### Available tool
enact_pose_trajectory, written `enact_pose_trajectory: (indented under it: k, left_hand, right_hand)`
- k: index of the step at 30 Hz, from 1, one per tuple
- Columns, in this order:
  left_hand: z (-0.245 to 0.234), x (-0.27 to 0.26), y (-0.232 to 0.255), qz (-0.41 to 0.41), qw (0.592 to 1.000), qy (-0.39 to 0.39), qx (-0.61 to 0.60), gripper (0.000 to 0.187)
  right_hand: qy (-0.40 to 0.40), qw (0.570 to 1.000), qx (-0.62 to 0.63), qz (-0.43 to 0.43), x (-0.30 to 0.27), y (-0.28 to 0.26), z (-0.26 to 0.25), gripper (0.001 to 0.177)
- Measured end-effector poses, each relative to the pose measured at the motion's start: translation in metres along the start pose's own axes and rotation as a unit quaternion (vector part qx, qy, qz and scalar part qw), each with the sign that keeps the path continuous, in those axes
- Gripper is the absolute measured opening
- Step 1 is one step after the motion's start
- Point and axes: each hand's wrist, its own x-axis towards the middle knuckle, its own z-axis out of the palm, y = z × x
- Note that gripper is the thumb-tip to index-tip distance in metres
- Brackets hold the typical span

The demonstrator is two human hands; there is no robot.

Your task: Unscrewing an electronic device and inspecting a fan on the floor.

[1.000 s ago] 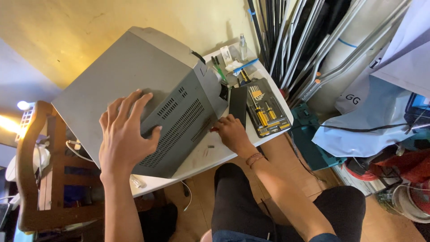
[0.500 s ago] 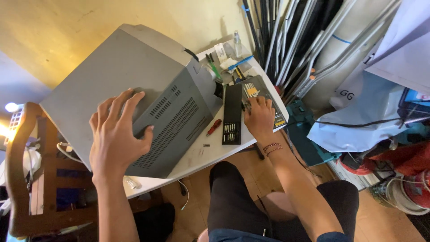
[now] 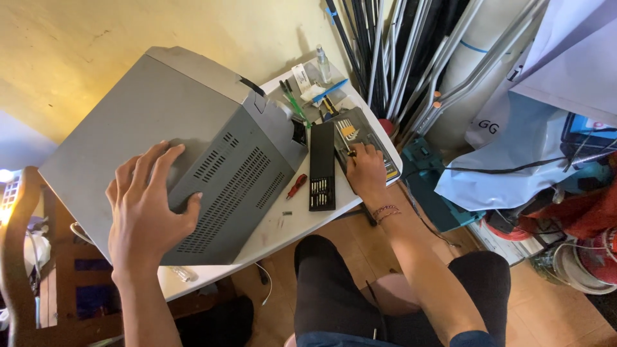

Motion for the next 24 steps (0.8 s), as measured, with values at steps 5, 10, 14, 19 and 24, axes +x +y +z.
enact_pose_trajectory:
  k: [5,10,14,19,24]
  left_hand:
    - [-0.003,0.005,0.000,-0.012,0.999,-0.029,0.009,0.080]
    - [0.004,0.024,0.003,-0.065,0.990,-0.124,0.030,0.098]
    - [0.014,0.045,0.006,-0.066,0.990,-0.128,-0.002,0.107]
    - [0.036,0.082,0.006,0.008,0.990,-0.133,-0.035,0.113]
    - [0.047,0.104,0.014,0.001,0.988,-0.143,-0.057,0.103]
  right_hand:
    - [0.041,0.993,0.107,-0.003,0.008,-0.011,-0.010,0.023]
    - [-0.112,0.856,0.433,0.258,0.020,-0.082,-0.066,0.022]
    - [-0.142,0.906,0.365,0.162,0.010,-0.102,-0.074,0.017]
    - [-0.072,0.922,0.381,0.009,0.007,-0.137,-0.081,0.015]
    - [-0.064,0.929,0.364,0.002,0.006,-0.146,-0.072,0.014]
